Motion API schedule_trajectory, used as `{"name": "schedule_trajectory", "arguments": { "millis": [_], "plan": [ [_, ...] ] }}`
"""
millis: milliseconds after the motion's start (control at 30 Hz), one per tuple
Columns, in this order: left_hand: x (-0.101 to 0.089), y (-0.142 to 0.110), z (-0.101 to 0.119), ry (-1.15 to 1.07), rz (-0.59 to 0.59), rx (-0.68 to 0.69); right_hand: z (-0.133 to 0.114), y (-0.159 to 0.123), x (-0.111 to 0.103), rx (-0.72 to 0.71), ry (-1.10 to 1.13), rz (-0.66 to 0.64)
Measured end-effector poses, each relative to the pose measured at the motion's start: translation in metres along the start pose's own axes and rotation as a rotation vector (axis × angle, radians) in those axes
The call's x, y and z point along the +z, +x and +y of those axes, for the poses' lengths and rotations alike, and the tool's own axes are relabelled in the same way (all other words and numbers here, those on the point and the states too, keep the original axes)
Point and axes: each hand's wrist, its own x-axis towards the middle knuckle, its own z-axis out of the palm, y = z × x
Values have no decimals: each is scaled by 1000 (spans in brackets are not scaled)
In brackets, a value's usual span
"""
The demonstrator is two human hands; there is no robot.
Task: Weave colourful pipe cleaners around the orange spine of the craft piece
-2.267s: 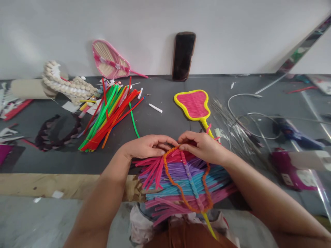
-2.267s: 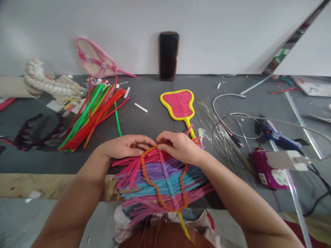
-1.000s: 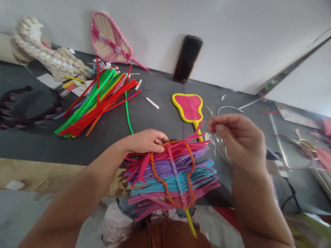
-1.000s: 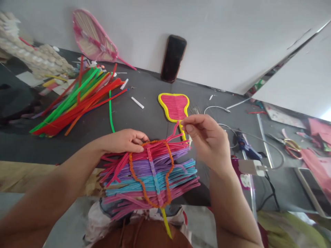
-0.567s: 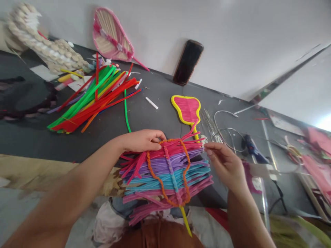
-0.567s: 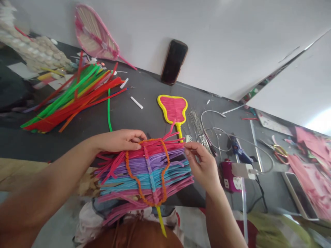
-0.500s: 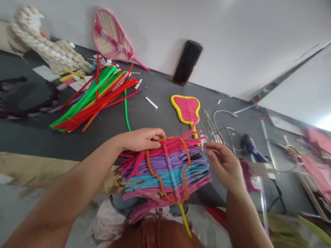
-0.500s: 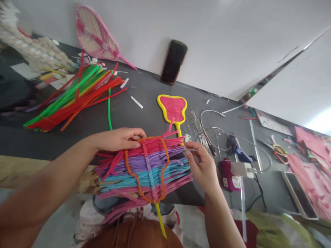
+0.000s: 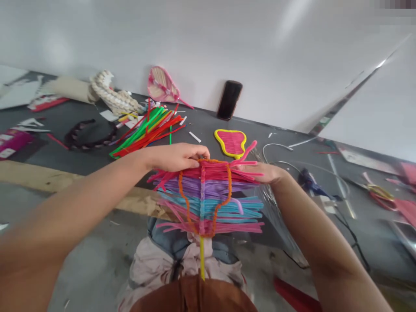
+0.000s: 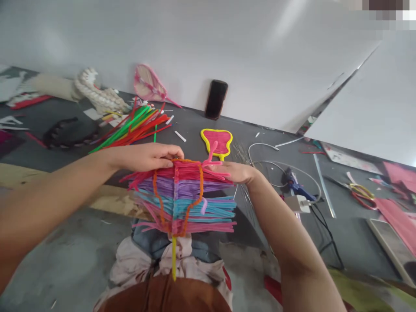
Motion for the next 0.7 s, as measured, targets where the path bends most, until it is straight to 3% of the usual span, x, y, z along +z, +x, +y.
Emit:
{"name": "schedule_trajectory", "arguments": {
  "millis": [100, 233, 333, 433, 533, 633, 667, 700],
  "plan": [
    [-2, 3, 0, 131, -39, -113, 20, -6, 17, 122, 89, -4],
    [17, 30, -9, 335, -68, -196, 46, -22, 39, 34, 37, 136],
    [37, 59, -12, 365, -40, -207, 56, -37, 41, -2, -64, 254],
    [44, 80, -4, 362, -22, -205, 61, -54, 32, -7, -189, 418],
    [34, 86, 9, 342, 14, -197, 56, -76, 31, -34, -399, 757],
    [15, 78, 15, 306, 83, -208, 50, -100, 52, -112, -572, 1167],
    [9, 74, 14, 299, 104, -218, 50, -107, 63, -133, -526, 1184],
    [5, 68, 13, 282, 133, -229, 52, -112, 75, -151, -424, 1107]
  ]
}}
